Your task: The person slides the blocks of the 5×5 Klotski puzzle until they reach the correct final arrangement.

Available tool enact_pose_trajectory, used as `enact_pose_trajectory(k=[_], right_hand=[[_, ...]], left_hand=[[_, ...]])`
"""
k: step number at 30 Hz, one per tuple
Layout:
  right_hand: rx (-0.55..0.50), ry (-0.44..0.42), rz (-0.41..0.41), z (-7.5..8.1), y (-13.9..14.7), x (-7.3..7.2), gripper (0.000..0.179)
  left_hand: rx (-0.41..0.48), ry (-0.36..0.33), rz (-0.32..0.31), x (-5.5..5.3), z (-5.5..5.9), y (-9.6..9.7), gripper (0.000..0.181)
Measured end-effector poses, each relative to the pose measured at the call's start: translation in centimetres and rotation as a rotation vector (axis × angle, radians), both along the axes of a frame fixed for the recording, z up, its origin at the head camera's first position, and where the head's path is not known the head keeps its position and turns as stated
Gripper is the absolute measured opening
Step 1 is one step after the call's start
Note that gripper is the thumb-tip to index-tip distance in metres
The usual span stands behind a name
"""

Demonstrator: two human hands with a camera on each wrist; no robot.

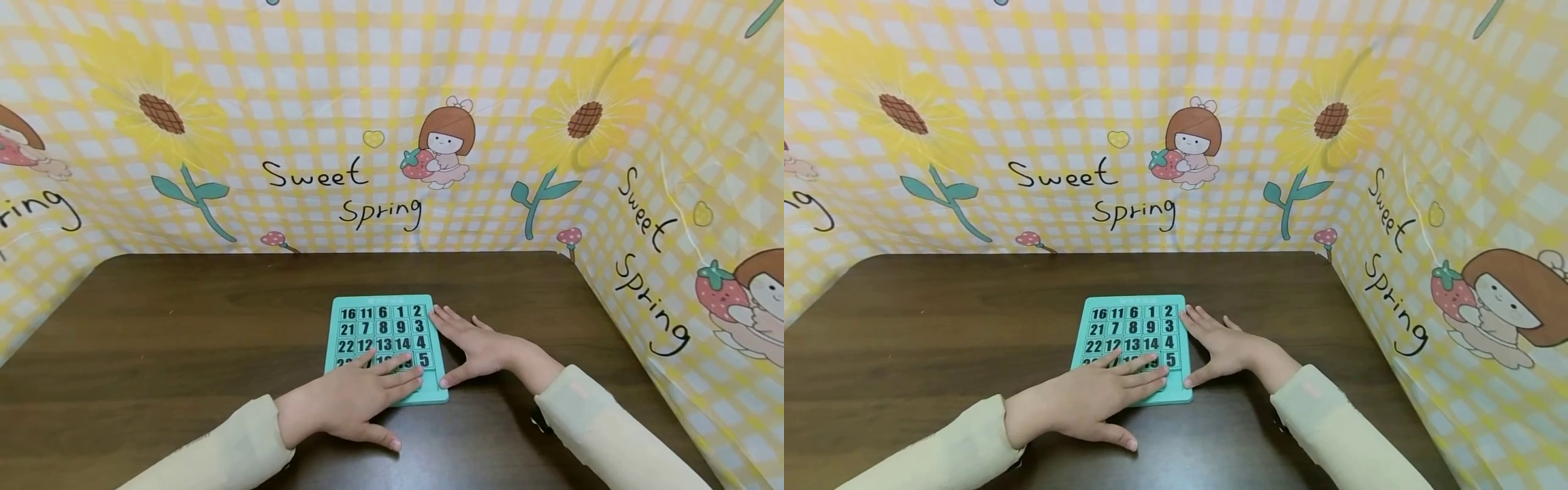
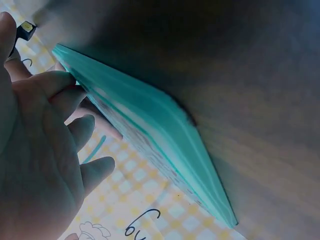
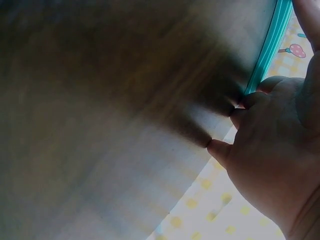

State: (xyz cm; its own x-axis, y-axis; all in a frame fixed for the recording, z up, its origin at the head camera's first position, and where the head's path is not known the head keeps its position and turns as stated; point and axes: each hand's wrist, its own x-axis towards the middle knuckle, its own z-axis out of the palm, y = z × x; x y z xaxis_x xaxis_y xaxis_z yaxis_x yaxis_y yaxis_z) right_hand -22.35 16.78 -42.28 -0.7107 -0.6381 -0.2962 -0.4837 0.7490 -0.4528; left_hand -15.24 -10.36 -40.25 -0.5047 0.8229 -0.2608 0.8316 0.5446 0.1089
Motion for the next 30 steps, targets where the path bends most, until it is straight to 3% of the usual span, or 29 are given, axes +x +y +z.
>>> enact_pose_trajectory(k=[5, 16, 22, 30], right_hand=[[0.001, 0.01, 0.003, 0.2, 0.0, -0.1, 0.118], [-0.001, 0.018, 0.016, -0.2, 0.2, -0.1, 0.117], [-0.003, 0.019, 0.02, 0.1, 0.1, -0.1, 0.117], [0.003, 0.003, 0.007, 0.0, -0.2, 0.2, 0.117]], left_hand=[[-0.011, -0.004, 0.018, -0.1, 0.0, 0.5, 0.087], [-0.01, 0.008, -0.009, -0.2, -0.5, 2.0, 0.091], [-0.042, -0.008, 0.012, -0.1, -0.2, 2.2, 0.094], [-0.017, -0.023, 0.019, 0.1, -0.2, 1.4, 0.096]])
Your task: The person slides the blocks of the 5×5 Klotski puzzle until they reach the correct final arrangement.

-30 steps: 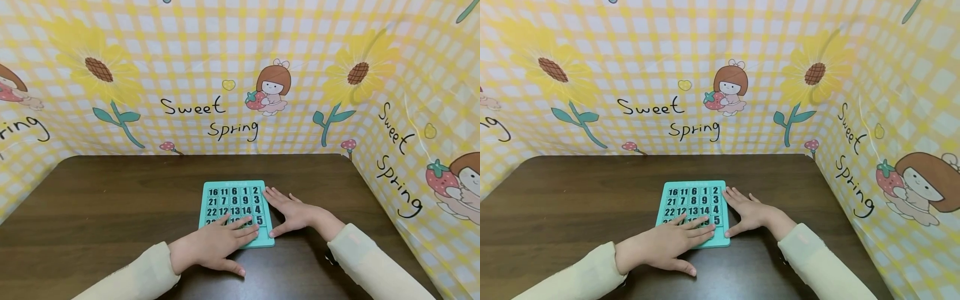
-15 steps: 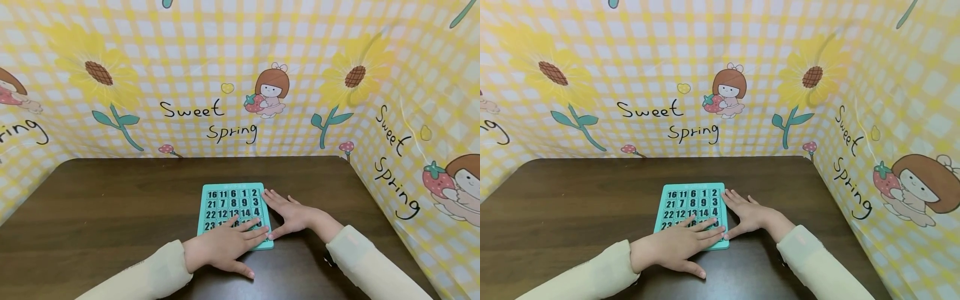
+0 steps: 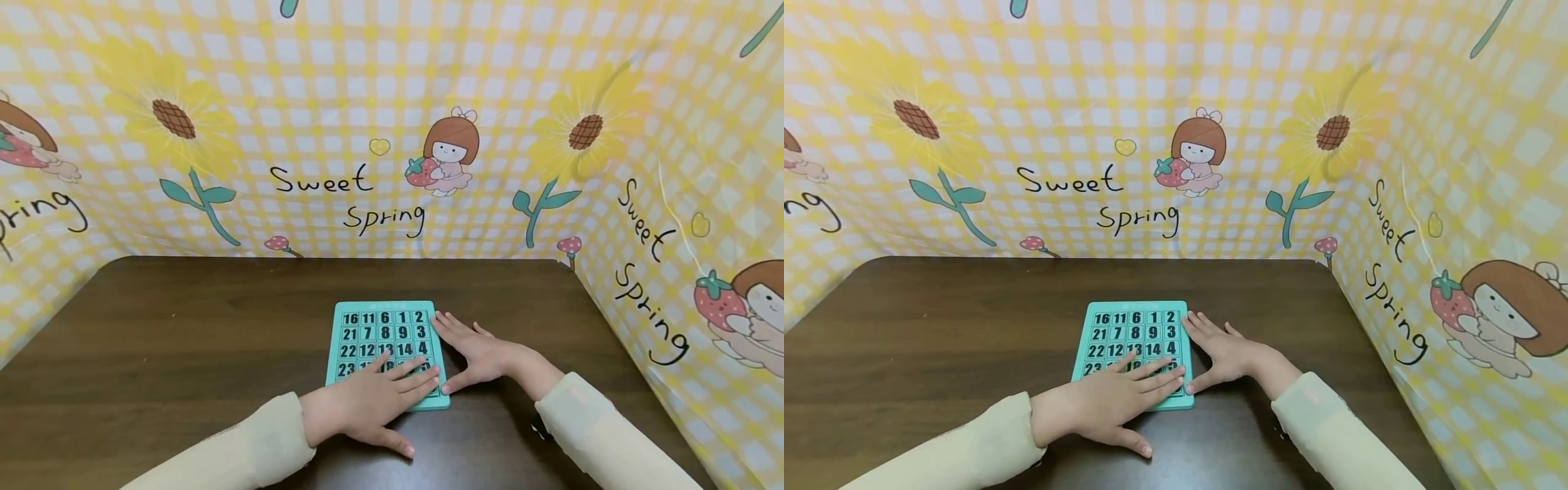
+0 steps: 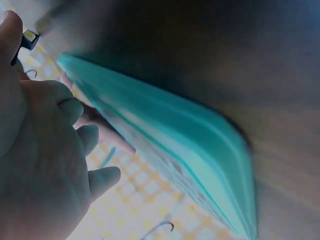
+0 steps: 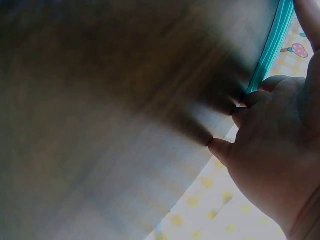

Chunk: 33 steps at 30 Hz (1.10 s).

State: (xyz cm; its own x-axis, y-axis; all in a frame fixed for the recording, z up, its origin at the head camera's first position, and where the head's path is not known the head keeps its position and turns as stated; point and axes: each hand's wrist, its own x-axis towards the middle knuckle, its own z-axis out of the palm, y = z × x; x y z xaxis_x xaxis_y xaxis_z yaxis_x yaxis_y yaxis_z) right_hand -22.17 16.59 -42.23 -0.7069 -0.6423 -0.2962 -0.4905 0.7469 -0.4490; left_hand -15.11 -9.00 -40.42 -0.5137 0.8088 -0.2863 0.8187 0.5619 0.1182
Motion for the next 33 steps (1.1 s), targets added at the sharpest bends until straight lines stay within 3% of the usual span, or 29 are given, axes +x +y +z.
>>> enact_pose_trajectory(k=[5, 10, 15, 33], right_hand=[[-0.009, -0.005, -0.009, -0.2, 0.0, 0.0, 0.117], [-0.007, 0.0, -0.024, 0.0, 0.2, -0.1, 0.119], [-0.009, -0.002, -0.029, 0.2, 0.4, -0.1, 0.12], [-0.012, 0.0, -0.013, -0.3, 0.1, 0.0, 0.118]], left_hand=[[0.021, 0.021, 0.034, 0.4, 0.6, -2.3, 0.094], [0.039, -0.004, 0.095, 0.9, 1.3, -4.7, 0.089], [0.04, -0.035, 0.122, 1.4, 1.2, -6.0, 0.088], [0.044, -0.019, 0.104, 1.9, 0.6, -5.4, 0.087]])
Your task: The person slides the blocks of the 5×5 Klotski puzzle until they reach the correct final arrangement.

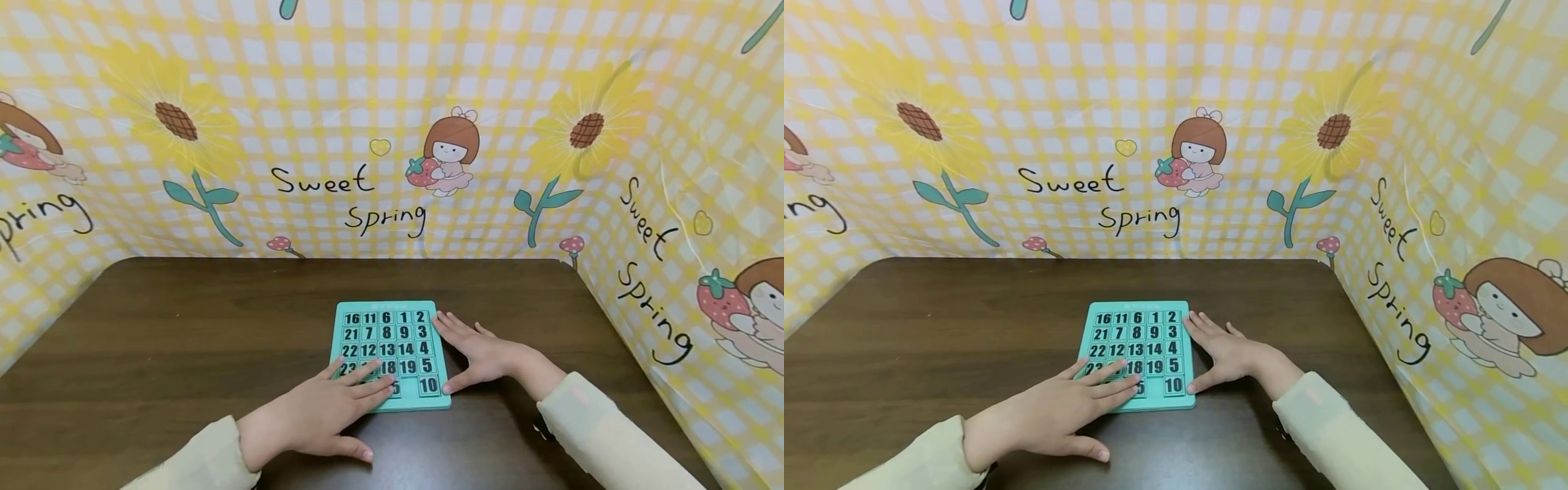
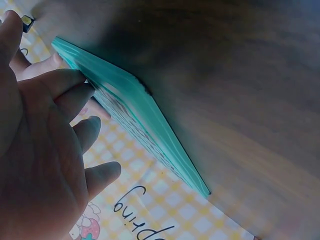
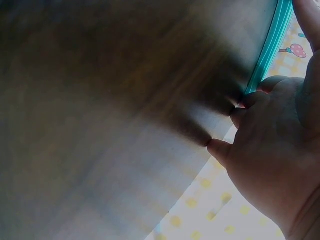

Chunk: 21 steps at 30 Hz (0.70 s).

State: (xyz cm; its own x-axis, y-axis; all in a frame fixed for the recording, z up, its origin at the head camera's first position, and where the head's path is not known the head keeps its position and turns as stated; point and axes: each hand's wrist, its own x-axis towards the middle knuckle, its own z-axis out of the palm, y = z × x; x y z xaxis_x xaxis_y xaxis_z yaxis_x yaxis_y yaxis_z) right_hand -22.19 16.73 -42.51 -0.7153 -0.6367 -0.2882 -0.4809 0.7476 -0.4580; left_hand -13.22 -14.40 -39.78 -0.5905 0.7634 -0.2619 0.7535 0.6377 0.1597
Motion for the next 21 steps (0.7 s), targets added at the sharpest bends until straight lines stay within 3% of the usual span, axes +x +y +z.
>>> enact_pose_trajectory(k=[14, 21], right_hand=[[0.004, 0.003, 0.003, 0.1, -0.1, 0.0, 0.117], [0.0, -0.003, 0.001, 0.1, -0.3, 0.1, 0.119]], left_hand=[[0.007, 0.029, -0.056, -0.6, -0.4, 2.3, 0.087], [0.03, 0.029, 0.007, -0.1, 0.0, -0.1, 0.087]])
